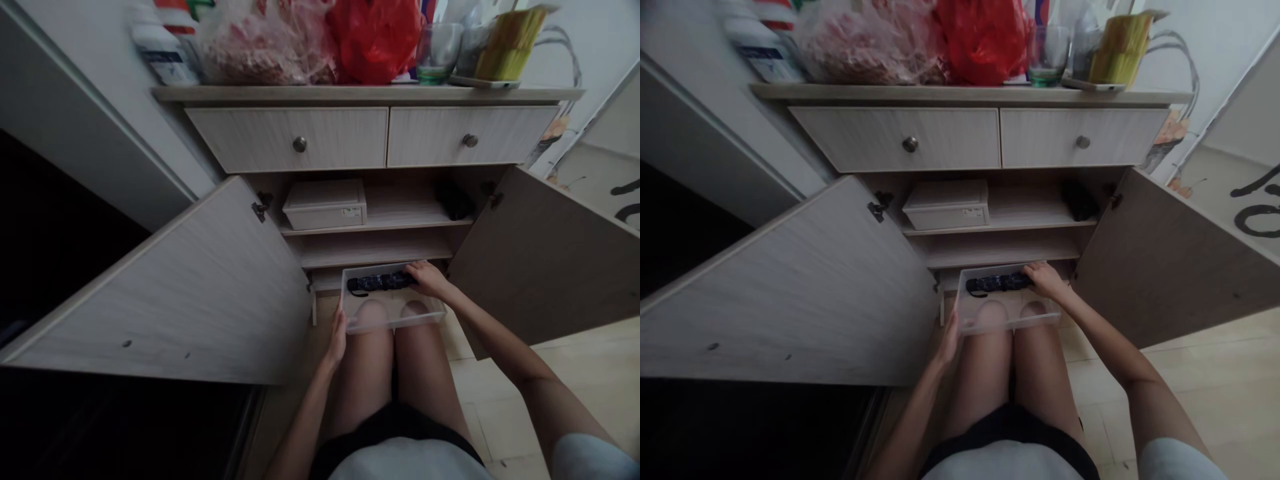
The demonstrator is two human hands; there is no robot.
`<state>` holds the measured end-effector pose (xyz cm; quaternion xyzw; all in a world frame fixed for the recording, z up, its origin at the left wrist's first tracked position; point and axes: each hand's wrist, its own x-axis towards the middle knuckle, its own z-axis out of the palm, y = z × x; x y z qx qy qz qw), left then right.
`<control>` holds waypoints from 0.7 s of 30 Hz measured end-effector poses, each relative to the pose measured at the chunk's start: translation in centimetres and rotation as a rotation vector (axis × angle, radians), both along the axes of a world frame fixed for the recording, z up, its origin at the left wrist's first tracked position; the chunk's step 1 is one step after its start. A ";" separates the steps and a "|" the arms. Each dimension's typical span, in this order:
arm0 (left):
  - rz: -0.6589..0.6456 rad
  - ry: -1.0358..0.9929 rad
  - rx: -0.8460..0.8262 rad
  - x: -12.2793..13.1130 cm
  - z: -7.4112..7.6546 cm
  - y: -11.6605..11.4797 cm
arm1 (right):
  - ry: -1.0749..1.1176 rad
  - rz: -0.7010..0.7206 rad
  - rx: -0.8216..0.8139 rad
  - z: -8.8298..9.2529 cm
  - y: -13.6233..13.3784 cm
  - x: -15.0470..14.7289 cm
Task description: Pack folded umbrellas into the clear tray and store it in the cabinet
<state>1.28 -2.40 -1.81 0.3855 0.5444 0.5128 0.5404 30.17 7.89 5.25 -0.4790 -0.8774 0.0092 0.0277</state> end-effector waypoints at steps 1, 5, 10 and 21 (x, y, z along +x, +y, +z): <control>-0.009 0.005 0.010 -0.1 -0.2 0.0 | -0.021 -0.011 0.010 0.0 0.0 -0.2; -0.025 0.045 0.033 -0.2 -0.7 0.2 | -0.069 -0.011 0.047 -0.1 -0.3 -0.7; -0.021 0.068 0.025 -0.2 -0.8 0.2 | 0.145 -0.084 0.072 1.8 2.1 1.9; -0.023 0.034 -0.006 -0.4 -1.7 0.4 | 0.129 -0.946 0.181 5.2 16.8 12.1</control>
